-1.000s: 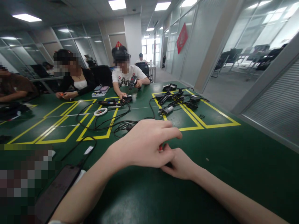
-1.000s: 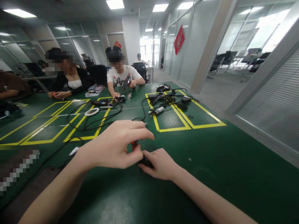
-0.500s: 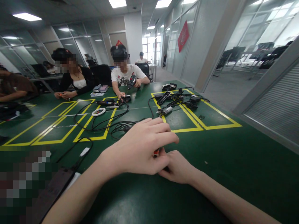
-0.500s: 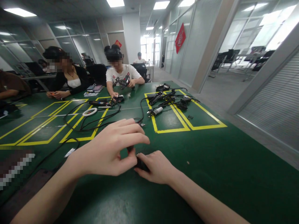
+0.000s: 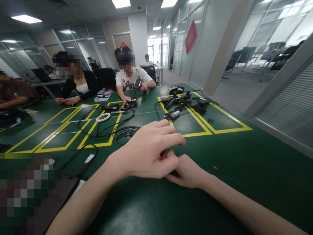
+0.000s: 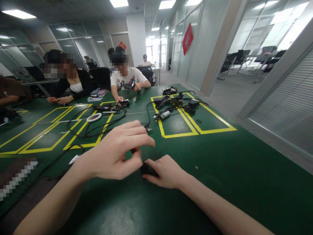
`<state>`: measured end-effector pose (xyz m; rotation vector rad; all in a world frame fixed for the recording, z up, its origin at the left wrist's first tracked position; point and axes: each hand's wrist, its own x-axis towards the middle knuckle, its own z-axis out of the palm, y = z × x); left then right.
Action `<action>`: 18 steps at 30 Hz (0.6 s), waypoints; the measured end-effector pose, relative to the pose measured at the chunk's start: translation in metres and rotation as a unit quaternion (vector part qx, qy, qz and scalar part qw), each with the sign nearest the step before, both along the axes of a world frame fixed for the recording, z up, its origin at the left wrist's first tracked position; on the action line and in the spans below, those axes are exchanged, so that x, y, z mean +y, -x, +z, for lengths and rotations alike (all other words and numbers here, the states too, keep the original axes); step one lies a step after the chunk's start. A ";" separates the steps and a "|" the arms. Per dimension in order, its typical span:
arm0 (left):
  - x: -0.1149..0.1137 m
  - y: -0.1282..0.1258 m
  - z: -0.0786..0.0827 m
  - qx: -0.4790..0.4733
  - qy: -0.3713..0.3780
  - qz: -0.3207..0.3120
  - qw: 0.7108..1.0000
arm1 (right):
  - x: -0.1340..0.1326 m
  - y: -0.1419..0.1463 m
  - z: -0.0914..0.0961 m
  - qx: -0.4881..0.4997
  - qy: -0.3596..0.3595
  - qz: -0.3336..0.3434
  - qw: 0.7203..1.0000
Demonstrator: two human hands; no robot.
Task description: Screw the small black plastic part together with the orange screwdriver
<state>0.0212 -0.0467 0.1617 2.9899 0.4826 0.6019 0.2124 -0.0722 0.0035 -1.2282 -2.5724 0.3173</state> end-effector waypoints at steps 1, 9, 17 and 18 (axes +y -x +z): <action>0.001 0.001 0.001 -0.001 -0.004 0.003 1.000 | 0.000 0.000 0.002 -0.012 0.007 0.000 1.000; 0.008 0.001 -0.008 -0.032 0.054 0.015 0.998 | 0.004 -0.009 0.012 -0.044 0.026 0.006 0.999; 0.005 0.000 -0.005 -0.060 0.127 -0.013 0.990 | 0.004 -0.010 0.009 -0.027 0.033 0.013 0.999; 0.005 0.001 -0.004 -0.054 0.130 -0.018 0.990 | 0.004 -0.010 0.008 -0.025 0.035 0.015 0.999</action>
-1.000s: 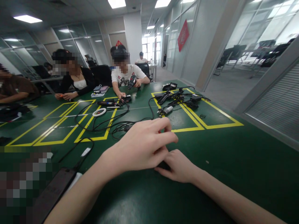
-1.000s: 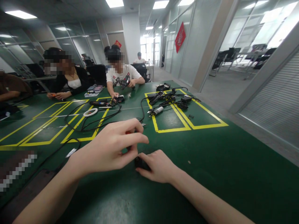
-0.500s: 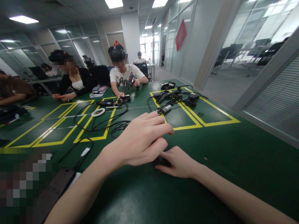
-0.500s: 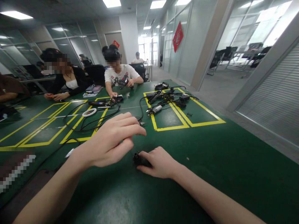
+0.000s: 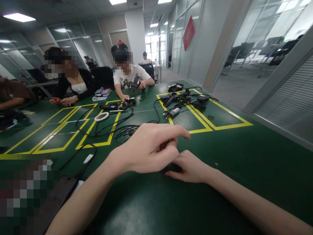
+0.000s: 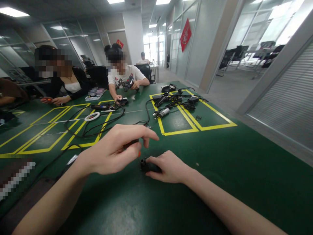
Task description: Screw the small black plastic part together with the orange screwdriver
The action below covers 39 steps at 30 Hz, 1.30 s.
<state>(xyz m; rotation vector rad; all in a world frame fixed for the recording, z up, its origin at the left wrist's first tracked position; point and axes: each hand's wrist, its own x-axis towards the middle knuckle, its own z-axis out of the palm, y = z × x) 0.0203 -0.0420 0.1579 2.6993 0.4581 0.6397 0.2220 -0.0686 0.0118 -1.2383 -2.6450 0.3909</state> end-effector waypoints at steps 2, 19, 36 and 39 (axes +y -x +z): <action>-0.001 0.001 0.002 0.011 -0.003 -0.002 1.000 | 0.000 0.001 0.000 0.000 0.000 0.003 1.000; -0.002 -0.001 0.000 0.018 -0.097 0.044 0.994 | -0.002 -0.001 -0.006 0.069 -0.022 0.012 0.997; -0.004 0.002 0.006 0.051 -0.153 0.082 0.983 | -0.001 -0.003 -0.016 0.118 -0.052 0.022 0.991; -0.005 0.001 0.008 0.059 -0.151 0.075 0.984 | -0.002 -0.002 -0.015 0.114 -0.056 0.025 0.992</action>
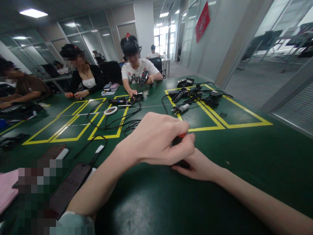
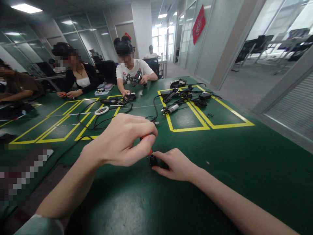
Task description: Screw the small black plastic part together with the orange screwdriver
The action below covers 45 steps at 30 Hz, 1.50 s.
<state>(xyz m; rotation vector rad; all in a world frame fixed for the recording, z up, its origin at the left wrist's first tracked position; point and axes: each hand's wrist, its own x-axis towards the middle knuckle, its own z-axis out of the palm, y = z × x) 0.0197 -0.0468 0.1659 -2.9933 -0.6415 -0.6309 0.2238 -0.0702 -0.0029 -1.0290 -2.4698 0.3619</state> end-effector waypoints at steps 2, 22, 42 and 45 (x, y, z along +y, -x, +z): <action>0.000 0.000 0.001 0.002 -0.003 0.005 1.000 | -0.001 0.001 0.003 -0.011 0.004 0.003 1.000; 0.001 0.011 0.005 0.025 0.117 -0.082 0.989 | -0.002 0.002 0.005 -0.018 0.008 0.005 1.000; -0.008 0.011 0.004 0.022 0.102 -0.089 0.991 | 0.000 0.006 0.002 -0.024 -0.007 -0.008 1.000; -0.012 0.013 0.004 0.043 0.076 -0.056 0.995 | -0.001 0.006 0.006 -0.038 0.013 -0.008 0.999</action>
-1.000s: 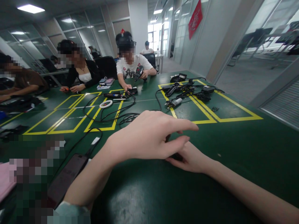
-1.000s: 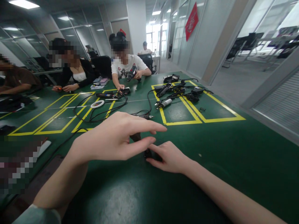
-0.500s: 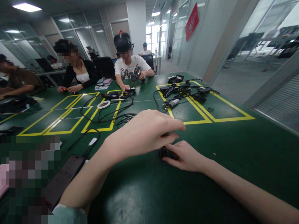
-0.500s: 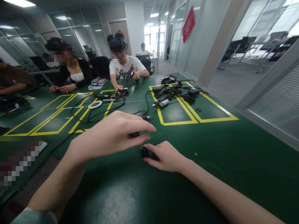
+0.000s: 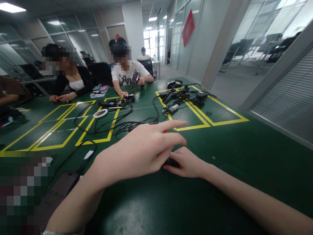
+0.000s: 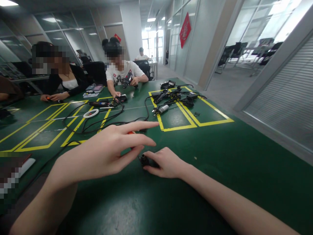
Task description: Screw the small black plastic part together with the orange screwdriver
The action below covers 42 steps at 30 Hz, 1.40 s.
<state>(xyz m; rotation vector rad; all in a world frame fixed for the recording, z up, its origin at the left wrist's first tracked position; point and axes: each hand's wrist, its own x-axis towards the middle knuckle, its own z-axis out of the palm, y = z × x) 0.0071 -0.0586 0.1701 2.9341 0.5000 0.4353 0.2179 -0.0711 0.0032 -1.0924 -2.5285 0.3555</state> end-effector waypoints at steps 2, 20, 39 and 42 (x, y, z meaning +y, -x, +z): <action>-0.002 -0.001 0.000 0.011 -0.034 0.028 0.999 | 0.000 0.000 0.002 -0.008 0.005 -0.002 1.000; -0.001 0.004 0.011 0.015 0.163 -0.074 0.984 | -0.005 -0.004 -0.003 0.011 0.002 0.004 1.000; 0.014 -0.006 0.005 -0.009 0.161 -0.038 0.986 | -0.004 -0.005 0.005 -0.010 0.012 0.014 1.000; 0.015 -0.004 0.006 -0.007 0.166 -0.027 0.986 | -0.002 -0.004 0.006 -0.022 0.022 0.021 0.999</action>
